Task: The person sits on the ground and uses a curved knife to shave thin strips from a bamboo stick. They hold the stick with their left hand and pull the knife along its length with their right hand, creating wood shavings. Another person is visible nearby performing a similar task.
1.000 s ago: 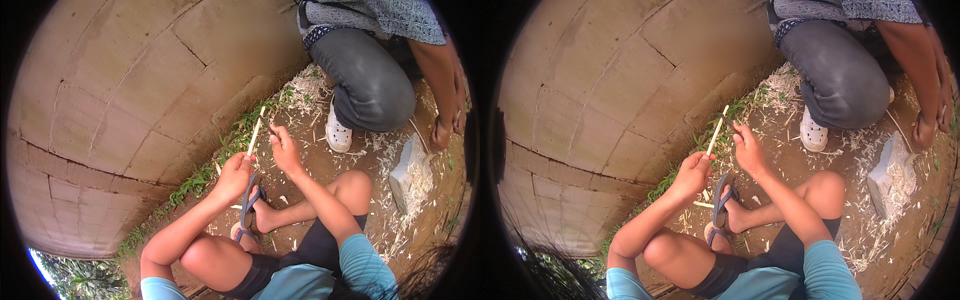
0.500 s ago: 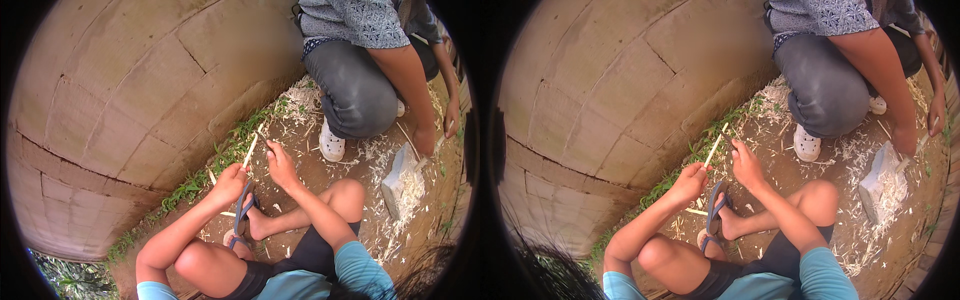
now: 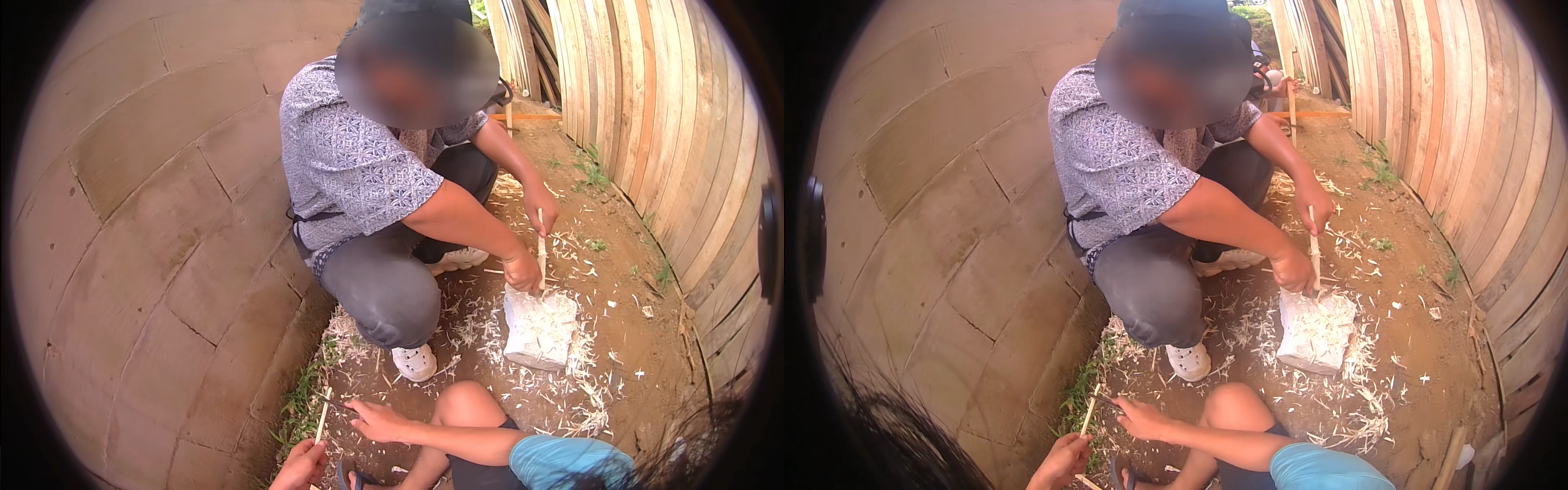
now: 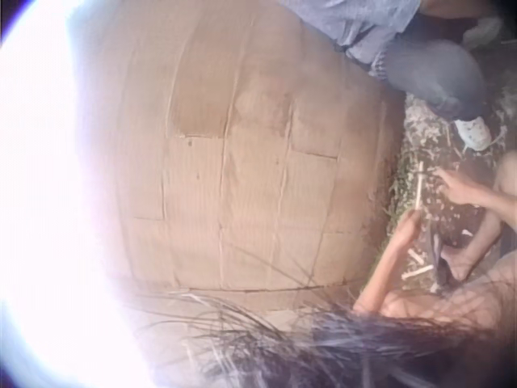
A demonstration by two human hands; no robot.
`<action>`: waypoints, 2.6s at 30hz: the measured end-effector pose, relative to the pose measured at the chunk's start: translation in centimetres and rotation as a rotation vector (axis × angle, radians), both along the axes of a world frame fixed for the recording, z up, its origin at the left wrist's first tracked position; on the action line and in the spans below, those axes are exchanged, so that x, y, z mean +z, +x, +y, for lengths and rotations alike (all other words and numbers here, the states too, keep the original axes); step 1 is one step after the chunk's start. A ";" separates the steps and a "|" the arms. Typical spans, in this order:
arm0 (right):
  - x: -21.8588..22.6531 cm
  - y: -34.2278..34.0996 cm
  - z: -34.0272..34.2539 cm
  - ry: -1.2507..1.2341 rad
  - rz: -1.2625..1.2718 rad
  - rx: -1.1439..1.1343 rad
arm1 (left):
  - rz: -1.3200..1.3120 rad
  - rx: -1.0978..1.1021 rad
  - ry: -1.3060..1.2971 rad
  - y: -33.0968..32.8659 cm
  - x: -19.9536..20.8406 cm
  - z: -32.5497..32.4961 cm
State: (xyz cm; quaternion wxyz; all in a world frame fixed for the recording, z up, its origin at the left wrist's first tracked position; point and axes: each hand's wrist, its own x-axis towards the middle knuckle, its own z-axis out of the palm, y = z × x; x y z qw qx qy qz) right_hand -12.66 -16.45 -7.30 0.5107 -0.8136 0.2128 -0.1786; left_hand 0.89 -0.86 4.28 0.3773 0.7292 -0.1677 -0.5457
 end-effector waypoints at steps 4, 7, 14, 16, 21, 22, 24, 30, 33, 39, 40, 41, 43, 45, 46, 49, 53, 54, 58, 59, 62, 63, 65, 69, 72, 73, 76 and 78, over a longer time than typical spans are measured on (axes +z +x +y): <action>-0.2 -0.7 0.8 -0.057 -0.064 -0.072 | -0.027 -0.043 -0.023 -1.2 0.9 -0.1; 0.6 -0.6 1.6 0.000 -0.097 -0.071 | -0.028 -0.013 0.007 -1.2 1.5 0.3; 0.4 -0.2 2.6 0.011 -0.004 0.127 | -0.063 0.034 0.034 -0.7 0.8 0.4; -0.5 0.2 3.3 -0.001 -0.042 0.104 | -0.045 0.041 0.008 -0.1 0.1 0.4; -0.3 0.0 3.1 0.003 -0.047 0.104 | 0.006 0.062 -0.018 0.2 -0.3 0.3; -0.2 0.1 3.0 0.018 -0.022 0.116 | 0.010 0.061 -0.016 0.2 -0.3 0.4; -0.2 -0.1 3.0 0.027 0.015 0.110 | 0.020 0.044 -0.011 0.3 -0.3 0.3; 1.3 -0.3 4.2 0.000 0.119 0.052 | 0.021 0.046 0.002 1.0 -1.3 0.3; -1.3 0.4 4.5 -0.001 0.076 0.078 | 0.011 0.040 0.026 1.1 -1.9 0.0; -3.6 1.0 4.3 -0.057 0.034 0.079 | 0.034 0.052 0.036 1.4 -2.5 -0.5; -3.6 0.9 4.3 -0.056 0.050 0.085 | 0.041 0.054 0.035 1.5 -2.6 -0.5; -3.1 0.9 4.3 -0.056 0.062 0.096 | 0.045 0.060 0.033 1.6 -2.8 -0.3; -0.7 0.3 4.0 -0.081 0.098 0.121 | 0.040 0.072 0.033 1.8 -2.7 0.1; -0.4 -0.2 3.8 -0.115 0.122 0.113 | 0.037 0.057 0.035 1.5 -2.7 -0.1; -1.0 0.0 3.6 -0.137 0.119 0.104 | 0.037 0.057 0.037 1.4 -2.7 -0.2; -1.4 0.4 3.5 -0.134 0.090 0.111 | 0.025 0.067 0.039 1.1 -2.4 -0.2; -1.7 0.2 3.2 -0.153 0.054 0.133 | 0.004 0.096 0.034 1.0 -2.5 -0.6; -0.9 0.1 3.2 -0.168 0.100 0.173 | -0.007 0.106 0.028 1.1 -2.5 -0.5; -1.2 0.1 4.2 -0.111 0.083 0.221 | -0.012 0.077 0.034 1.0 -2.4 -0.5; -1.3 0.3 3.9 -0.144 0.063 0.205 | -0.023 0.071 0.036 1.3 -2.5 -0.4; -1.8 -0.1 3.7 -0.129 0.045 0.173 | 0.008 0.074 0.026 1.0 -3.1 -0.9; -1.3 0.0 3.6 -0.133 0.040 0.183 | 0.000 0.076 0.021 1.1 -2.9 -0.9; -0.6 -0.5 3.6 -0.137 0.049 0.197 | 0.022 0.060 0.003 1.0 -2.6 -0.6; -0.2 -0.5 4.0 -0.158 0.034 0.162 | 0.015 0.067 0.017 1.3 -2.4 -0.3; -0.8 -0.4 4.0 -0.181 -0.012 0.130 | -0.012 0.072 0.024 1.4 -2.7 -0.2; -1.0 -0.4 4.0 -0.180 -0.004 0.129 | -0.027 0.074 0.029 1.4 -2.6 -0.3; -1.9 0.2 4.3 -0.161 -0.036 0.133 | -0.042 0.125 0.018 1.3 -2.3 0.0; -2.1 0.0 4.2 -0.151 -0.045 0.157 | -0.021 0.162 0.007 1.4 -2.4 0.0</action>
